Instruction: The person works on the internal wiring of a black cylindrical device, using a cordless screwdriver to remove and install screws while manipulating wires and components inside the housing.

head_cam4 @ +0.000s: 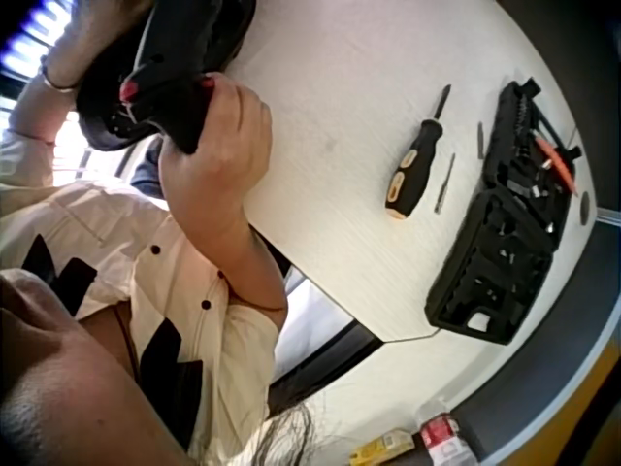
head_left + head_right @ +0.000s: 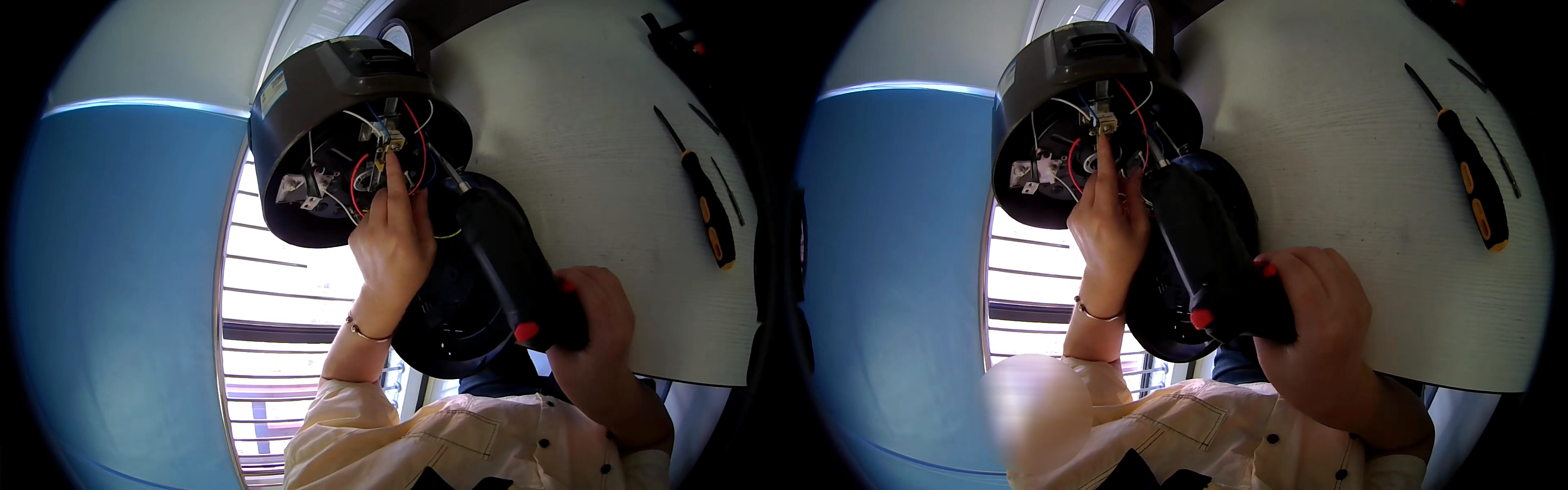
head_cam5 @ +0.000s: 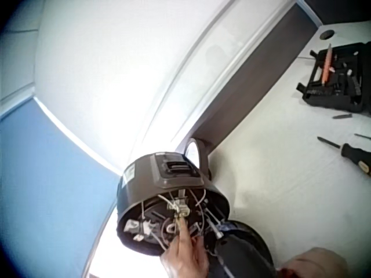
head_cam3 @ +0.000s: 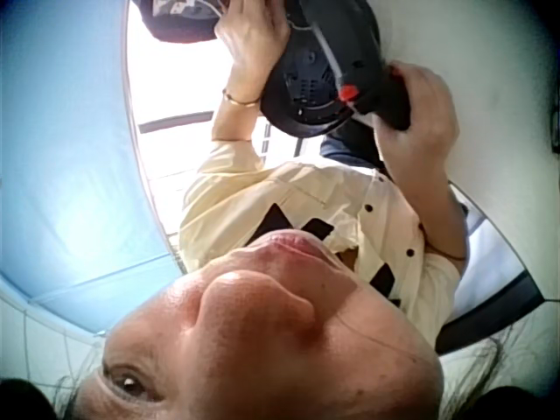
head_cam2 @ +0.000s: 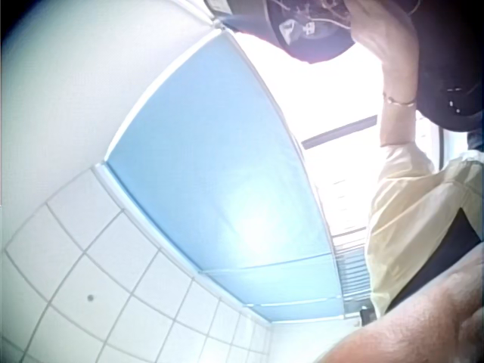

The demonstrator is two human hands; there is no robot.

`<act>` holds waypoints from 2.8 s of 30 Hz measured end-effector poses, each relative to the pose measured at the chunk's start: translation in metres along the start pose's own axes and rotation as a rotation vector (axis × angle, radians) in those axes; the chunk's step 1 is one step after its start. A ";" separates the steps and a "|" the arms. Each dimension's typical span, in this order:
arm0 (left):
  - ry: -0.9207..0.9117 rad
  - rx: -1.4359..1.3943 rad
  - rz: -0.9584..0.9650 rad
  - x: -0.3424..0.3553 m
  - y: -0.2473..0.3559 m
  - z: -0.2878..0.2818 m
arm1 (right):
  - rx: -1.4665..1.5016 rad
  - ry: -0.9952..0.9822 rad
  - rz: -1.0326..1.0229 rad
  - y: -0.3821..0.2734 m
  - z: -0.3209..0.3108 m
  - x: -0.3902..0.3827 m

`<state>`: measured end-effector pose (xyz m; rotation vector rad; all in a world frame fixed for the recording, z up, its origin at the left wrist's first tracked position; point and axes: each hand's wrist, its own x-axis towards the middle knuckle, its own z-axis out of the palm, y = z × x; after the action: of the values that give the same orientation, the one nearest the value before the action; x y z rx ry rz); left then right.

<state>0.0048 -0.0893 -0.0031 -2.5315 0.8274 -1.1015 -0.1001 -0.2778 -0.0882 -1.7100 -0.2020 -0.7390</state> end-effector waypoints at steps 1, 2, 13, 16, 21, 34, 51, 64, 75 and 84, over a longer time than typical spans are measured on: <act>-0.012 -0.018 -0.007 0.000 0.000 0.001 | -0.001 -0.003 -0.001 0.000 -0.001 0.000; -0.026 -0.038 -0.013 0.000 -0.001 0.002 | -0.003 -0.006 0.001 0.000 -0.001 0.000; 0.096 -0.415 -0.129 -0.018 -0.003 -0.017 | -0.077 -0.012 -0.019 -0.006 0.002 -0.001; 0.040 -0.554 -0.206 -0.030 -0.003 -0.030 | -0.082 -0.039 -0.012 -0.007 0.002 -0.001; -0.116 -0.748 -0.315 -0.053 0.007 -0.050 | -0.089 -0.020 -0.075 -0.011 0.008 0.003; -0.355 -1.564 -0.418 -0.073 0.023 -0.060 | -0.224 0.095 -0.088 -0.034 0.044 -0.009; -0.343 -1.871 -0.472 -0.073 0.036 -0.059 | -0.332 0.118 -0.062 -0.039 0.064 -0.005; -0.343 -1.834 -0.453 -0.075 0.033 -0.058 | -0.313 0.126 -0.036 -0.042 0.067 -0.006; -0.359 -1.807 -0.450 -0.074 0.032 -0.059 | -0.259 0.107 0.022 -0.038 0.066 -0.007; -0.375 -1.825 -0.463 -0.073 0.032 -0.058 | -0.285 0.121 -0.001 -0.039 0.066 -0.006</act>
<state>-0.0914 -0.0722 -0.0209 -4.1833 1.5492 0.6884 -0.1007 -0.2043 -0.0663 -1.9256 -0.0127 -0.9026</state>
